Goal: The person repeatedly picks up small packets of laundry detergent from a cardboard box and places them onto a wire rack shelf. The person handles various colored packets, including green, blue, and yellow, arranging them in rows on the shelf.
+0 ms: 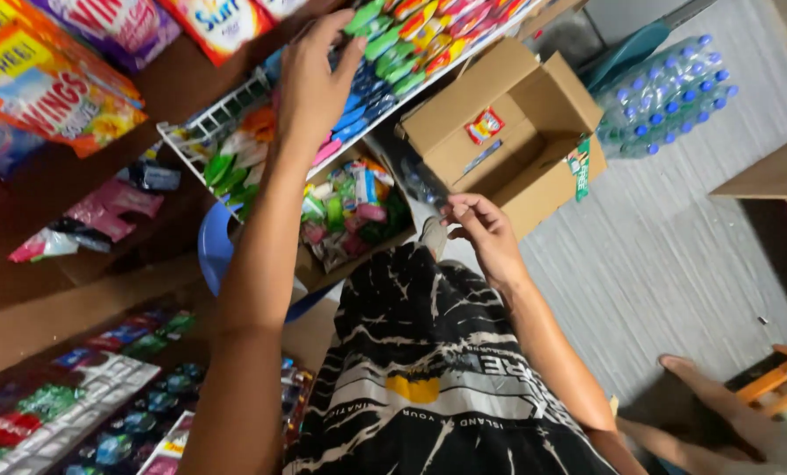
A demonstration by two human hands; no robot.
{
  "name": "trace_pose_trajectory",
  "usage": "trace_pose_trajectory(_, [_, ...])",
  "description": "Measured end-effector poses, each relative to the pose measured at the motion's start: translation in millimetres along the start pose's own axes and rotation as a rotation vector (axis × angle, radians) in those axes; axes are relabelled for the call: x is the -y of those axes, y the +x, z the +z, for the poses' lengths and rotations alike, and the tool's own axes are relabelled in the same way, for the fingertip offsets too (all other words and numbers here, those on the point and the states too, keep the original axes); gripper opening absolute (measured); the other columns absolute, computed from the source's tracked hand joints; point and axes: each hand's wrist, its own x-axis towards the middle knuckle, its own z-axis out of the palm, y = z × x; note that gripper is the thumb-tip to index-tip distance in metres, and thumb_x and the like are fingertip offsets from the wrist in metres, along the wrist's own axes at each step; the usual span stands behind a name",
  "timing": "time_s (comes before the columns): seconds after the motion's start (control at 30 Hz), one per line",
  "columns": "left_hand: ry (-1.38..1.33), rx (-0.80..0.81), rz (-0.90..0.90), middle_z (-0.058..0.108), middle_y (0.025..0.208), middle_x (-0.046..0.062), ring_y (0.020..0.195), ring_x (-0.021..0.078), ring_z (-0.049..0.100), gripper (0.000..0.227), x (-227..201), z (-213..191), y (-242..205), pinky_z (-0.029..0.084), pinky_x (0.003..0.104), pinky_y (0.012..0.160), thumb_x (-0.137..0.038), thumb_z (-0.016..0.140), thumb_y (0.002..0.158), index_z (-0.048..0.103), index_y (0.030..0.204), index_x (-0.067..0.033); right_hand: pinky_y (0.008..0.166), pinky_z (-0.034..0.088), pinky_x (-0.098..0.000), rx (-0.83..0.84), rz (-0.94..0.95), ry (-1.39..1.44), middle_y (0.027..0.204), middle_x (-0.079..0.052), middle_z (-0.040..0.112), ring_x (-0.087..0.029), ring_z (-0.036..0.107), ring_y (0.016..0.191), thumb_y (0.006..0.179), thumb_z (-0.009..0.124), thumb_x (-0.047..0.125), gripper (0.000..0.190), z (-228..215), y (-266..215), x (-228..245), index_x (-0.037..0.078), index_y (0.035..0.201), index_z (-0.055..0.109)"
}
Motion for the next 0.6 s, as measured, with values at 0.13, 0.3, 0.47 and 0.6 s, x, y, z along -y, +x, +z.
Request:
trace_pose_trajectory(0.13, [-0.136,0.033,0.027,0.074,0.115,0.017,0.107,0.0303,0.073,0.025,-57.0,-30.0,-50.1,0.057,0.04,0.093,-0.014,0.071,0.105,0.067,0.126,-0.0009,0.081,0.055,-0.0296,-0.001,0.104,-0.095,0.11,-0.006,0.073,-0.015,0.069,0.097,0.104,0.062,0.023,0.028,2.6,-0.6,-16.0,0.004,0.124,0.067])
trace_pose_trajectory(0.3, [-0.32,0.138,-0.147,0.075,0.1,0.01,0.092,0.0176,0.074,0.012,-61.5,-38.5,-119.6,0.057,0.03,0.08,-0.012,0.07,0.105,0.071,0.113,-0.0035,0.081,0.056,-0.0294,0.013,0.202,-0.179,0.11,-0.005,0.074,-0.013,0.068,0.095,0.104,0.061,0.024,0.029,2.5,5.6,-43.5,0.005,0.125,0.067])
trace_pose_trajectory(0.47, [-0.298,0.319,-0.424,0.065,0.073,0.007,0.062,0.0157,0.059,0.019,-28.9,-25.3,-172.8,0.046,0.031,0.058,-0.02,0.069,0.101,0.071,0.099,-0.0013,0.081,0.055,-0.0291,0.022,0.26,-0.222,0.111,-0.004,0.073,-0.013,0.068,0.095,0.105,0.059,0.025,0.029,2.2,9.7,-73.4,0.005,0.125,0.067])
trace_pose_trajectory(0.6, [-0.266,0.428,-0.683,0.065,0.069,0.009,0.062,0.014,0.068,0.032,55.9,14.5,-239.1,0.05,0.03,0.059,-0.026,0.067,0.104,0.063,0.087,0.0009,0.08,0.056,-0.0293,-0.007,0.309,-0.253,0.111,-0.004,0.073,-0.013,0.068,0.094,0.105,0.059,0.025,0.029,-2.7,9.1,-105.6,0.006,0.125,0.068])
